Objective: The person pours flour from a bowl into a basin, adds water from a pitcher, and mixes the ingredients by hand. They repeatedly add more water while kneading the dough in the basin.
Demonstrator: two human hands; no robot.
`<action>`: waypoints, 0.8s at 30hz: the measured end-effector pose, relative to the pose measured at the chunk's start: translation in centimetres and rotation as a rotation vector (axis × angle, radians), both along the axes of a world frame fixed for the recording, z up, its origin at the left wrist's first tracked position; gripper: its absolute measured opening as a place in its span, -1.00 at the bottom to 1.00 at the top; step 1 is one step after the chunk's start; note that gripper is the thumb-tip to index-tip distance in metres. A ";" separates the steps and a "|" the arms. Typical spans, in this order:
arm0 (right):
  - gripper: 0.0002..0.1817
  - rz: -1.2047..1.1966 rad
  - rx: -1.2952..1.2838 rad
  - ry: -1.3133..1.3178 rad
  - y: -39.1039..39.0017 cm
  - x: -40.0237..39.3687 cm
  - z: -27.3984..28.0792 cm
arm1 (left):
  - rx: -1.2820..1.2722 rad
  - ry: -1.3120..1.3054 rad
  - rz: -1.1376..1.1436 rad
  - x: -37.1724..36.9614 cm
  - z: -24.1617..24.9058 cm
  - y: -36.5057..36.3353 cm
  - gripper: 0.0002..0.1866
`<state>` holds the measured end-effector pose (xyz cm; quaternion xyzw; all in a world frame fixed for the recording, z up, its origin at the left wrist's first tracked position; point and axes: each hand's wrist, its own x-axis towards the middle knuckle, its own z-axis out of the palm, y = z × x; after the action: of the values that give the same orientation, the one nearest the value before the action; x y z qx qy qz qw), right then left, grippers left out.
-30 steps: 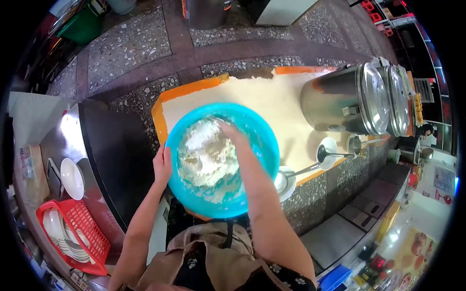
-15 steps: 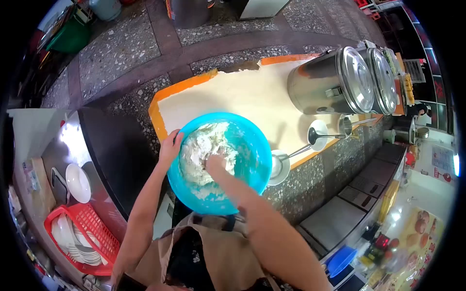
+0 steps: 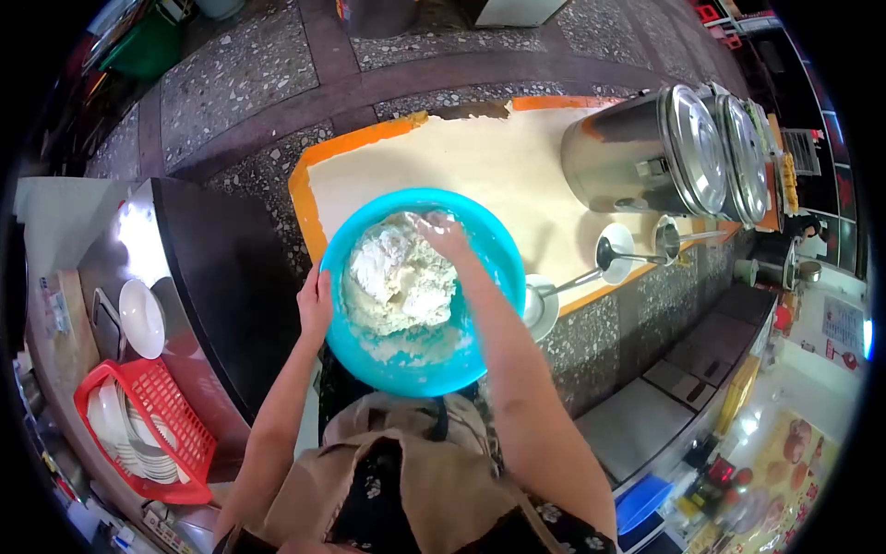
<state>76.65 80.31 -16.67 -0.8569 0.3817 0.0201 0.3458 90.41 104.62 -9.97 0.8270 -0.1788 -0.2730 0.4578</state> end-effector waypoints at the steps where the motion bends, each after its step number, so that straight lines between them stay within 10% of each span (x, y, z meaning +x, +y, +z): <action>1: -0.38 -0.124 0.361 -0.107 0.1 1.4 1.3 | -0.034 -0.037 -0.009 0.2 -0.4 -0.1 -0.66; 2: -0.38 -0.244 0.719 -0.211 0.0 3.1 2.3 | -0.071 -0.076 -0.014 0.5 -1.2 -0.5 -0.67; 10: -0.12 0.328 0.426 0.293 2.9 7.2 4.5 | -0.056 -0.186 -0.055 1.9 -0.5 -2.7 -0.72; 16: -0.20 0.547 -0.229 0.222 13.3 0.2 6.9 | -0.019 -0.204 -0.026 1.7 -1.5 -2.6 -0.69; 22: -0.35 0.728 -0.009 0.719 15.2 1.9 4.8 | 0.028 -0.189 -0.072 2.1 -0.3 -2.6 -0.68; 24: -0.45 0.382 0.269 0.656 14.7 2.4 4.0 | 0.173 -0.071 -0.108 2.1 -0.7 -2.8 -0.67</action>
<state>79.07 95.05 -12.72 -0.8077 0.2994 0.4063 0.3047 92.54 101.81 -10.65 0.8618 -0.2149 -0.2821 0.3627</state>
